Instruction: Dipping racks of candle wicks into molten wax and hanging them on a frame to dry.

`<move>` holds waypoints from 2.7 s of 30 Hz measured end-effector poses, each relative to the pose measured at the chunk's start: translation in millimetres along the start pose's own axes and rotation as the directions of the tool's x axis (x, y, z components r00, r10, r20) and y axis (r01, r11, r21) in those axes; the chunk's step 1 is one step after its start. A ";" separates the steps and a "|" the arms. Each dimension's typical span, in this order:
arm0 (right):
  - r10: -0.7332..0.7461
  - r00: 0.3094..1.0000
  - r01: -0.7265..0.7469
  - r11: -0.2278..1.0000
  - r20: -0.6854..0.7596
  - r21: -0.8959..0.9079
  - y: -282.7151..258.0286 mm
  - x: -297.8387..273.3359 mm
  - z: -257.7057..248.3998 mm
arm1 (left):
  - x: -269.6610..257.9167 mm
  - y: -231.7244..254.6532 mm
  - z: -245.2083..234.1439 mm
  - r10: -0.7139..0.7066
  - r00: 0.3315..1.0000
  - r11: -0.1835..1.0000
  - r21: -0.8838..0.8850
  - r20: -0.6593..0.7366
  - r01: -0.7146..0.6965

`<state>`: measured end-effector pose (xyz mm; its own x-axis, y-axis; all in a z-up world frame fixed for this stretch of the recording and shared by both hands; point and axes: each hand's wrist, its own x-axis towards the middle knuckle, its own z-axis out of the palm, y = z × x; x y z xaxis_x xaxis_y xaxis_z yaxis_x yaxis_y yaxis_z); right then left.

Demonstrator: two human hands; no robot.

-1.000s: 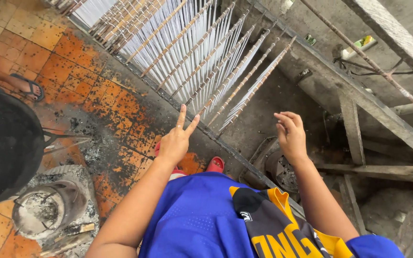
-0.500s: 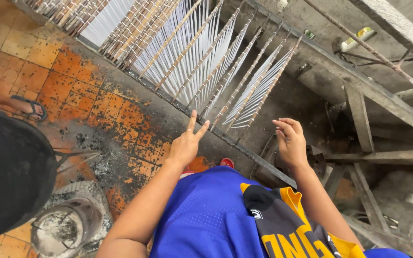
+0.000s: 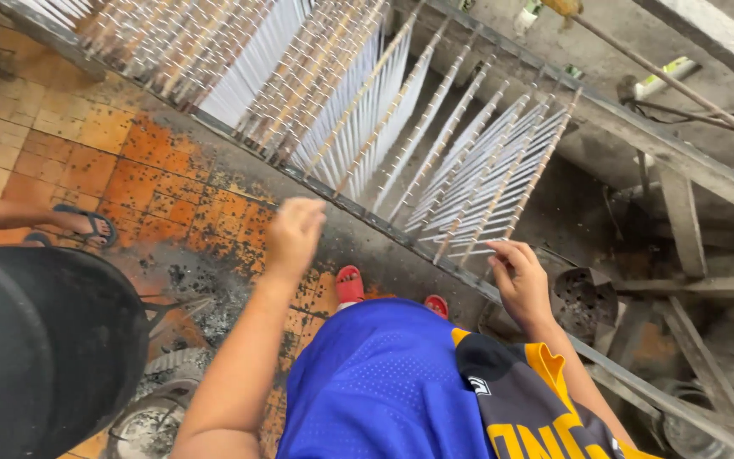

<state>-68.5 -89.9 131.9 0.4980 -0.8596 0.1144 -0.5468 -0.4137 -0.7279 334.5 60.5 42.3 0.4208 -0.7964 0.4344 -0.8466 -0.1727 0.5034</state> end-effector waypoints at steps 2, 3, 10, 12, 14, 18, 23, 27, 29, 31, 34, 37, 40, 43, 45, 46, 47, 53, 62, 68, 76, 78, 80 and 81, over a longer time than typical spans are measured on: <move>0.010 1.000 -0.010 1.000 0.005 -0.008 -12.4 4.5 8.9 | 32.4 -51.0 -29.6 -0.080 0.996 0.996 0.039 -0.045 0.082; 0.026 1.000 -0.026 0.999 0.010 -0.020 -18.1 6.6 12.6 | 48.4 -75.7 -43.8 -0.160 0.983 0.984 0.069 -0.088 0.166; 0.064 0.998 -0.065 0.997 -0.026 -0.034 -56.4 18.4 22.4 | 118.5 -168.4 -61.0 -0.381 0.924 0.917 0.134 0.012 0.376; 0.112 0.992 -0.113 0.994 -0.052 -0.009 -66.3 20.3 21.6 | 131.6 -165.8 -58.3 -0.403 0.914 0.914 0.074 0.050 0.399; 0.130 0.989 -0.131 0.991 -0.065 -0.018 -66.8 19.4 24.6 | 135.7 -148.4 -60.8 -0.371 0.925 0.928 0.069 0.079 0.366; 0.135 0.985 -0.137 0.990 -0.105 -0.020 -73.7 22.2 27.9 | 128.9 -141.3 -25.5 -0.324 0.935 0.946 0.039 0.148 0.321; 0.143 0.982 -0.147 0.989 -0.125 -0.020 -79.9 25.0 33.5 | 127.0 -100.9 -19.8 -0.364 0.910 0.930 0.022 0.199 0.367; 0.152 0.980 -0.157 0.987 -0.127 -0.030 -86.4 22.9 36.1 | 120.1 -94.3 -14.9 -0.374 0.906 0.927 0.076 0.199 0.367; 0.154 0.979 -0.158 0.987 -0.132 -0.016 -82.4 20.9 36.7 | 117.4 -106.6 -10.2 -0.377 0.911 0.926 0.069 0.167 0.371; 0.154 0.979 -0.156 0.988 -0.135 -0.001 -80.7 18.4 37.5 | 115.7 -124.1 -8.5 -0.382 0.915 0.924 0.062 0.132 0.377; 0.151 0.979 -0.153 0.988 -0.137 -0.001 -79.7 15.1 37.4 | 120.2 -155.6 -10.2 -0.400 0.914 0.916 0.055 0.071 0.397; 0.157 0.977 -0.159 0.987 -0.144 -0.004 -77.7 10.4 37.6 | 132.5 -179.4 -19.7 -0.372 0.928 0.927 0.069 0.026 0.370; 0.162 0.976 -0.166 0.986 -0.147 -0.016 -80.3 9.1 36.7 | 152.4 -195.4 -28.2 -0.439 0.896 0.894 0.131 0.070 0.428; 0.181 0.975 -0.182 0.983 -0.132 0.005 -86.6 7.8 34.8 | 161.8 -217.9 -26.8 -0.519 0.831 0.853 0.186 0.199 0.488; 0.176 0.977 -0.178 0.984 -0.121 -0.003 -88.8 8.5 34.1 | 170.3 -228.7 -26.1 -0.567 0.771 0.823 0.221 0.290 0.523; 0.172 0.978 -0.174 0.985 -0.117 -0.001 -88.3 9.1 34.9 | 174.5 -219.2 -32.3 -0.571 0.770 0.821 0.223 0.285 0.526; 0.177 0.978 -0.178 0.984 -0.113 -0.001 -88.0 9.0 34.9 | 178.2 -209.2 -37.6 -0.585 0.730 0.795 0.070 0.354 0.603; 0.178 0.979 -0.180 0.984 -0.104 -0.011 -90.5 12.2 37.2 | 189.1 -212.8 -11.8 -0.595 0.653 0.724 -0.041 0.468 0.689; 0.194 0.971 -0.197 0.980 -0.137 -0.005 -83.5 7.6 38.8 | 187.2 -245.3 13.1 -0.563 0.705 0.805 0.092 0.432 0.587; 0.188 0.970 -0.189 0.982 -0.153 0.008 -82.9 2.8 36.7 | 201.8 -192.1 -56.6 -0.480 0.789 0.874 0.135 0.383 0.467; 0.108 0.985 -0.112 0.994 -0.137 -0.022 -71.9 -9.9 23.5 | 253.6 -83.1 -206.9 -0.332 0.899 0.931 0.254 0.284 0.263; 0.184 0.981 -0.182 0.983 0.059 -0.038 -67.9 -14.9 15.2 | 266.6 18.6 -275.5 -0.618 0.716 0.783 0.167 0.324 0.599; 0.170 0.981 -0.166 0.985 0.098 -0.047 -60.9 -19.1 7.5 | 270.8 23.7 -303.2 -0.575 0.777 0.818 0.219 0.258 0.532; 0.167 0.976 -0.161 0.985 0.140 -0.056 -57.2 -20.8 3.6 | 271.4 26.2 -317.9 -0.524 0.827 0.841 0.281 0.205 0.463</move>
<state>-45.1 -47.2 168.7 0.4885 -0.8663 -0.1046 -0.6564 -0.2859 -0.6981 530.1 24.1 410.8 0.7244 -0.6870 -0.0576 -0.6089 -0.6767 0.4139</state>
